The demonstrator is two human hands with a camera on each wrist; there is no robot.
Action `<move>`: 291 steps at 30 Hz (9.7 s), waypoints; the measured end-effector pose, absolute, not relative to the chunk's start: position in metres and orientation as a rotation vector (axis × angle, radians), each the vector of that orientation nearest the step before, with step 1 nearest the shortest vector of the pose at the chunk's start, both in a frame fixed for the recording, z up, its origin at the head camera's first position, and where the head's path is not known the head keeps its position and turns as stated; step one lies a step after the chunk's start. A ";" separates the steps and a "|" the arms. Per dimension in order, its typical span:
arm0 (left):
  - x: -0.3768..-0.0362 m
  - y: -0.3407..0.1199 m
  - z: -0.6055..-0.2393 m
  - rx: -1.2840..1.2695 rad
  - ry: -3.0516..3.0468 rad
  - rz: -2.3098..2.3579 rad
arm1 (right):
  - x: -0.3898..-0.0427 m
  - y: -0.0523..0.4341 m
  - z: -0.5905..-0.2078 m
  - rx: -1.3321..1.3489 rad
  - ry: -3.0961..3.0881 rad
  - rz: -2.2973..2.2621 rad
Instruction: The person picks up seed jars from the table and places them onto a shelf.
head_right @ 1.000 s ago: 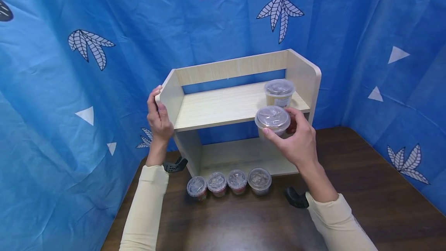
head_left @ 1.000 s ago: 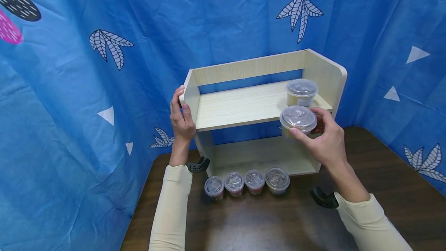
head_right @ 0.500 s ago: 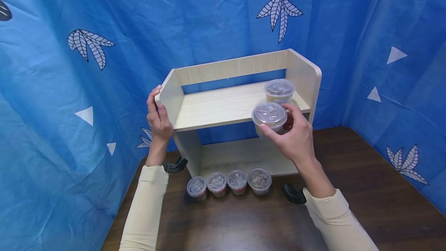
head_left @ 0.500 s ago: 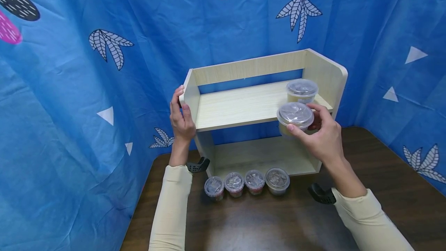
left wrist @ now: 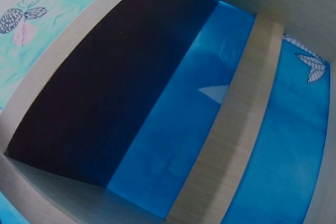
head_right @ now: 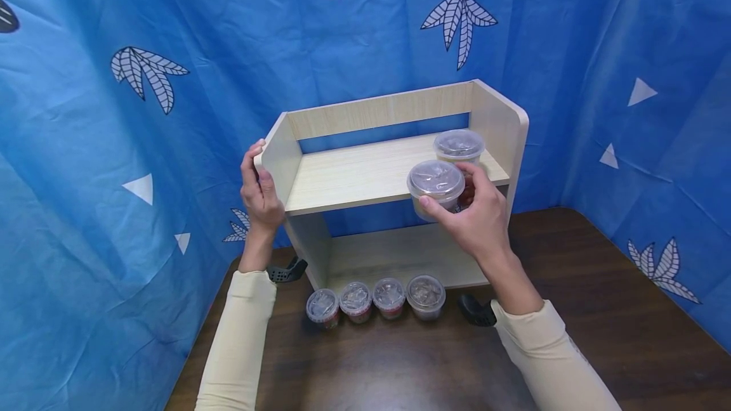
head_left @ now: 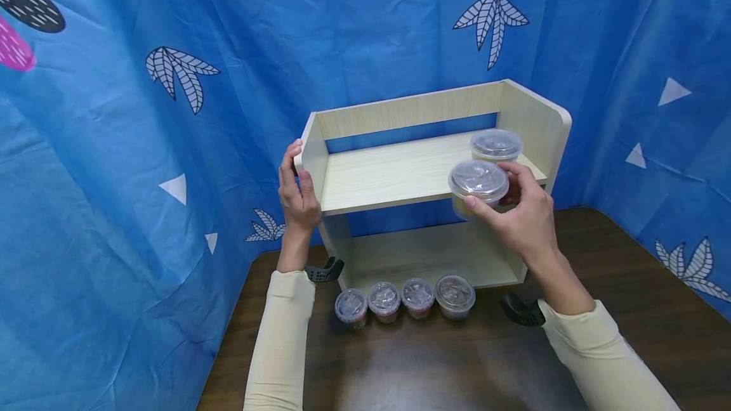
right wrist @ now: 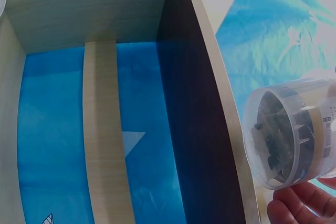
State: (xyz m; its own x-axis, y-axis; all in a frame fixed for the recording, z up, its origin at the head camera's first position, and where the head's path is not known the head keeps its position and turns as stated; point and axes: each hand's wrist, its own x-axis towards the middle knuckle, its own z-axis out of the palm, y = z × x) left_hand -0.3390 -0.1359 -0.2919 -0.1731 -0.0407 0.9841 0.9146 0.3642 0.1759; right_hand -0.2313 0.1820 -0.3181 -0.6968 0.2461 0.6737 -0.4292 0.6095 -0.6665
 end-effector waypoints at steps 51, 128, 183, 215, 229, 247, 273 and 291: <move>-0.338 -0.139 -0.292 -0.829 -1.488 -1.032 | -0.267 0.155 -0.297 0.211 -2.274 1.072; -0.378 -0.152 -0.314 -0.854 -1.481 -1.042 | -0.302 0.142 -0.292 0.244 -2.363 1.053; -0.374 -0.148 -0.313 -0.830 -1.478 -1.051 | -0.250 0.163 -0.317 0.245 -2.244 1.074; -0.338 -0.134 -0.291 -0.826 -1.481 -1.041 | -0.233 0.178 -0.351 0.280 -2.180 1.117; -0.337 -0.134 -0.291 -0.820 -1.492 -1.043 | -0.231 0.180 -0.361 0.281 -2.172 1.093; -0.338 -0.134 -0.291 -0.821 -1.492 -1.044 | -0.229 0.183 -0.378 0.256 -2.195 1.077; -0.339 -0.134 -0.291 -0.823 -1.482 -1.039 | -0.226 0.183 -0.400 0.243 -2.185 1.116; -0.339 -0.135 -0.292 -0.804 -1.486 -1.040 | -0.222 0.183 -0.422 0.207 -2.200 1.169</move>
State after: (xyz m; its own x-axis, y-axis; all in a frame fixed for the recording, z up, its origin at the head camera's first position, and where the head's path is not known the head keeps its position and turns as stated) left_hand -0.3389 -0.1346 -0.2923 -0.1716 -0.0551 0.9836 0.9055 0.3846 0.1795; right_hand -0.2218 0.1828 -0.4219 -0.7889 0.1482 0.5964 -0.4113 0.5938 -0.6916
